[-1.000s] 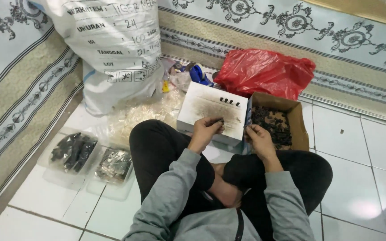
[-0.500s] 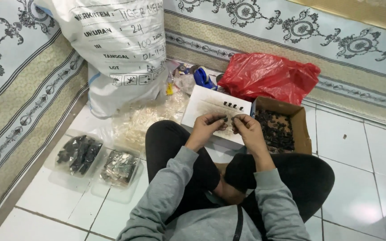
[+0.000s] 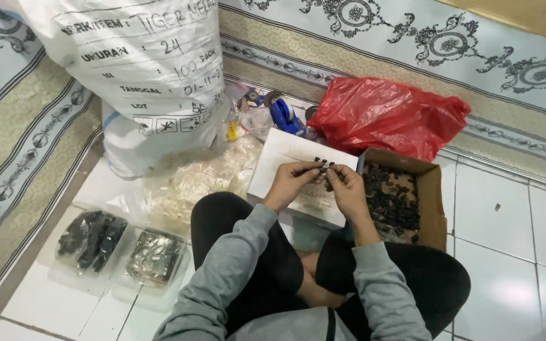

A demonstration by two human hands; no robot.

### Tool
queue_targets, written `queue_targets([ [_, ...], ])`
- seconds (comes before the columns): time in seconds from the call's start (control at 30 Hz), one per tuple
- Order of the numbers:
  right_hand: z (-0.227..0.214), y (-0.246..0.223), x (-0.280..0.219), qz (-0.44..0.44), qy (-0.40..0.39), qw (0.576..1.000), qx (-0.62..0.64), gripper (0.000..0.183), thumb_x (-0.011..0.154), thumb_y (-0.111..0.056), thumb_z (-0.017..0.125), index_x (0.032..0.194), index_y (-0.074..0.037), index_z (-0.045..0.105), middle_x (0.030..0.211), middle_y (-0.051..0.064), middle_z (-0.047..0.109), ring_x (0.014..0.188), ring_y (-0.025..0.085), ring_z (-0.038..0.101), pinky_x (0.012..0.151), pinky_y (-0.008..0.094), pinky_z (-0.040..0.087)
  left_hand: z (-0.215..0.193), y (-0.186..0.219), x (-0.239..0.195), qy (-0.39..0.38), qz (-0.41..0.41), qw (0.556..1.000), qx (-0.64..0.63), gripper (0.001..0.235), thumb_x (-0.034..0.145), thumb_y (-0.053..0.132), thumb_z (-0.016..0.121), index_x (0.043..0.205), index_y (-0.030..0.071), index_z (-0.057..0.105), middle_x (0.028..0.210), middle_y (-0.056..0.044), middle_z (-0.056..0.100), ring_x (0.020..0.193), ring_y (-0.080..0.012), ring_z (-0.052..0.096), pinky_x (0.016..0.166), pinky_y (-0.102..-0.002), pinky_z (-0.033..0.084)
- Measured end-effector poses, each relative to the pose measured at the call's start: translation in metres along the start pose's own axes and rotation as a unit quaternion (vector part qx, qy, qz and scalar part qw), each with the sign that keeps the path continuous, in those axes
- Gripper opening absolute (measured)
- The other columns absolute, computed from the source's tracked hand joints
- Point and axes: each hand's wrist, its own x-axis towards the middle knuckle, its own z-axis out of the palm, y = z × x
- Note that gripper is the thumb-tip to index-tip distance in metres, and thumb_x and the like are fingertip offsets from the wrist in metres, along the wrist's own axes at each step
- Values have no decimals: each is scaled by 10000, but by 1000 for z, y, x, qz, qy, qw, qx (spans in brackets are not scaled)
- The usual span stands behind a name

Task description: The person sits on the floor and repeatedly picks small black plastic parts from a cardboard box. They place the parts one by one onto a white rectangular surface, forming a row. The person continues this process throughout the clip.

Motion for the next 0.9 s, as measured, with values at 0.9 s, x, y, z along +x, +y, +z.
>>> queue_targets([
  [0.9, 4, 25, 128, -130, -126, 891, -416, 153, 878, -151, 769, 1023, -103, 765, 880, 137, 703, 835, 322, 711, 777, 429, 567, -33, -65, 60, 105, -15, 968, 227, 518, 932, -52, 605, 1443, 22, 555, 1125, -267, 731, 1009, -388, 726, 863, -465, 615],
])
